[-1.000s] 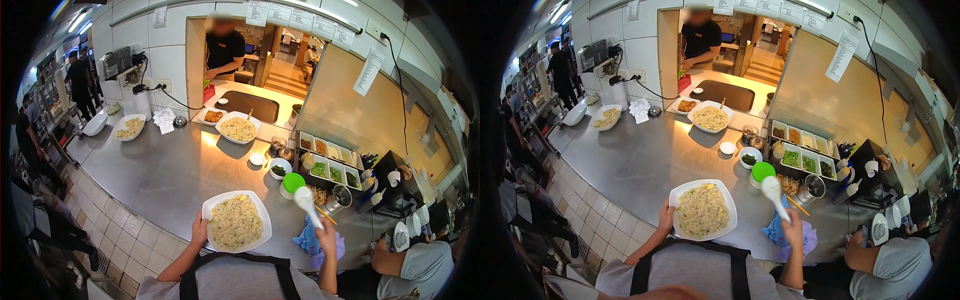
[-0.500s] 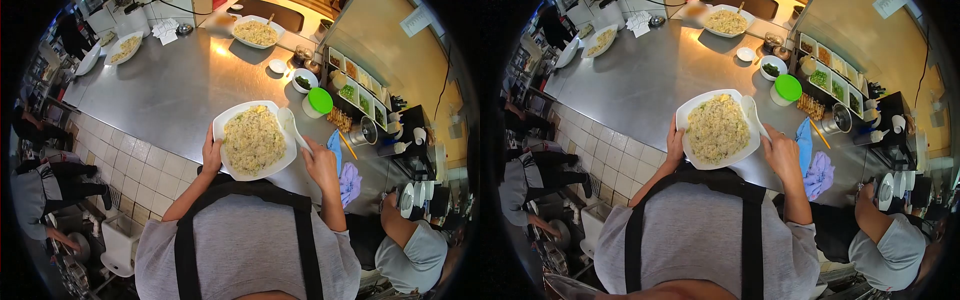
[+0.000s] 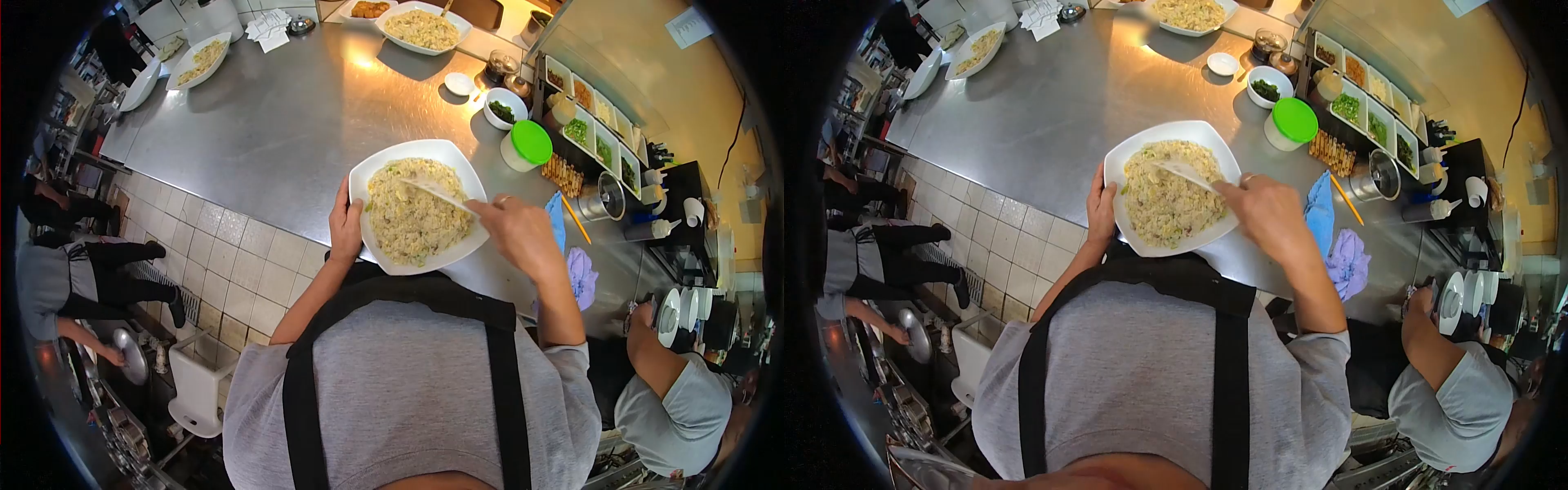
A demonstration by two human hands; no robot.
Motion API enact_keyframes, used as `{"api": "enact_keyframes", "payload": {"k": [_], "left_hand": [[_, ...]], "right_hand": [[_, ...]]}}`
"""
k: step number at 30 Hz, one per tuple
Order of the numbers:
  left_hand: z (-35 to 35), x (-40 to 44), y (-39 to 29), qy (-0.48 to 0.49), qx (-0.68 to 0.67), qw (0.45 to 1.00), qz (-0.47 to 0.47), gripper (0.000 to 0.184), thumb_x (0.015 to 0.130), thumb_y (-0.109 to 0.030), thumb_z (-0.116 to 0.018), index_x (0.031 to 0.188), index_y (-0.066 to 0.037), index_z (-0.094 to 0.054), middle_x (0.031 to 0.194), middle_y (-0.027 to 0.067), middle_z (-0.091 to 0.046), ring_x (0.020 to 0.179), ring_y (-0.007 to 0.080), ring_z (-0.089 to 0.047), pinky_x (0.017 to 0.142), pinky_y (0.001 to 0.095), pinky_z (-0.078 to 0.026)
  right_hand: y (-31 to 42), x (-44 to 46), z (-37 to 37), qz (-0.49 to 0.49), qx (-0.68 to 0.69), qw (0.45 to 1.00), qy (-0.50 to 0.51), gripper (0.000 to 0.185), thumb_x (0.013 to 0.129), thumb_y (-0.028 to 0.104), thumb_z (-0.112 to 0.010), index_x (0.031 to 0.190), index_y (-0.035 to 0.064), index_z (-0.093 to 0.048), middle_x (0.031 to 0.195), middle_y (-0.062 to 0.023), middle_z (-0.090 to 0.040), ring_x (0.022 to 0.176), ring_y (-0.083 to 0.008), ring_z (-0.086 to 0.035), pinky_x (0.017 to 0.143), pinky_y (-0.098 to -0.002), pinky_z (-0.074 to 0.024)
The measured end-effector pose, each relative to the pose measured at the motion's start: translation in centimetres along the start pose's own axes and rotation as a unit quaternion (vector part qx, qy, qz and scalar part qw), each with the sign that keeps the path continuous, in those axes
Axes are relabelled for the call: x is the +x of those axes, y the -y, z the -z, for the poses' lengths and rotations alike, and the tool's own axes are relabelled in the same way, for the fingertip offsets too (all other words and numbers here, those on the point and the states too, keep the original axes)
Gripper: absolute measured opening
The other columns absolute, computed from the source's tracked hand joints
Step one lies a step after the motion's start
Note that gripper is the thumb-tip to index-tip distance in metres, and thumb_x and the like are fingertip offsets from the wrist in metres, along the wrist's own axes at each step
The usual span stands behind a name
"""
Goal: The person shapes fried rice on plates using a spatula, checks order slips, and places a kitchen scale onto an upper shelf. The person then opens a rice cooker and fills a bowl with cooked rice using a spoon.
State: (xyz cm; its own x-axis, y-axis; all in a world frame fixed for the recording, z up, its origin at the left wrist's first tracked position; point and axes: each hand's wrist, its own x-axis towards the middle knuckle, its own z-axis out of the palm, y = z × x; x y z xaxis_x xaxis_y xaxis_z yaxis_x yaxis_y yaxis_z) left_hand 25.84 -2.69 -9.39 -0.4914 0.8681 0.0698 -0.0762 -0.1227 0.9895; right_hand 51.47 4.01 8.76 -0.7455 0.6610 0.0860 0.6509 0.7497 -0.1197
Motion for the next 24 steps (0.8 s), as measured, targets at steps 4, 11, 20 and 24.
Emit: {"api": "enact_keyframes", "payload": {"k": [4, 11, 20, 24], "left_hand": [[0.5, 1.0, 0.2, -0.006, 0.015, 0.999, 0.033, 0.045, 0.090, -0.016, -0.045, 0.130, 0.004, -0.042, 0.122, 0.0155, -0.054, 0.110, 0.0194, -0.051, 0.095, 0.0290, -0.038], [0.7, 4.2, -1.5, 0.033, 0.046, 0.993, 0.101, 0.039, 0.088, -0.018, -0.047, 0.121, 0.001, -0.054, 0.109, 0.0113, -0.061, 0.095, 0.0152, -0.057, 0.085, 0.0255, -0.043], [0.9, 4.3, -0.6, 0.038, 0.079, 0.991, 0.099, 0.034, 0.087, -0.022, -0.047, 0.107, 0.002, -0.061, 0.084, 0.0069, -0.063, 0.073, 0.0123, -0.054, 0.067, 0.0263, -0.043], [1.0, 4.2, -1.3, 0.045, 0.109, 0.989, 0.087, 0.034, 0.088, -0.024, -0.046, 0.101, 0.002, -0.062, 0.079, 0.0051, -0.062, 0.070, 0.0113, -0.053, 0.064, 0.0259, -0.042]], "right_hand": [[-1.6, -2.1, 1.2, -0.045, 0.000, 0.999, -0.021, 0.028, 0.078, 0.011, -0.059, 0.106, 0.0129, -0.064, 0.074, -0.0109, -0.057, 0.066, -0.0303, -0.059, 0.056, -0.0395, -0.0469], [-0.4, -4.6, 1.0, -0.079, 0.046, 0.995, -0.029, 0.025, 0.078, 0.011, -0.060, 0.102, 0.0116, -0.065, 0.073, -0.0110, -0.057, 0.065, -0.0299, -0.058, 0.055, -0.0401, -0.0455], [0.1, -7.3, 2.6, -0.074, 0.070, 0.994, 0.036, 0.022, 0.077, 0.012, -0.061, 0.099, 0.0132, -0.067, 0.073, -0.0098, -0.057, 0.066, -0.0290, -0.058, 0.057, -0.0392, -0.0455], [0.0, -6.1, 3.3, -0.062, 0.097, 0.993, 0.037, 0.026, 0.075, 0.010, -0.063, 0.101, 0.0125, -0.066, 0.076, -0.0100, -0.058, 0.071, -0.0297, -0.058, 0.061, -0.0389, -0.0456]]}}
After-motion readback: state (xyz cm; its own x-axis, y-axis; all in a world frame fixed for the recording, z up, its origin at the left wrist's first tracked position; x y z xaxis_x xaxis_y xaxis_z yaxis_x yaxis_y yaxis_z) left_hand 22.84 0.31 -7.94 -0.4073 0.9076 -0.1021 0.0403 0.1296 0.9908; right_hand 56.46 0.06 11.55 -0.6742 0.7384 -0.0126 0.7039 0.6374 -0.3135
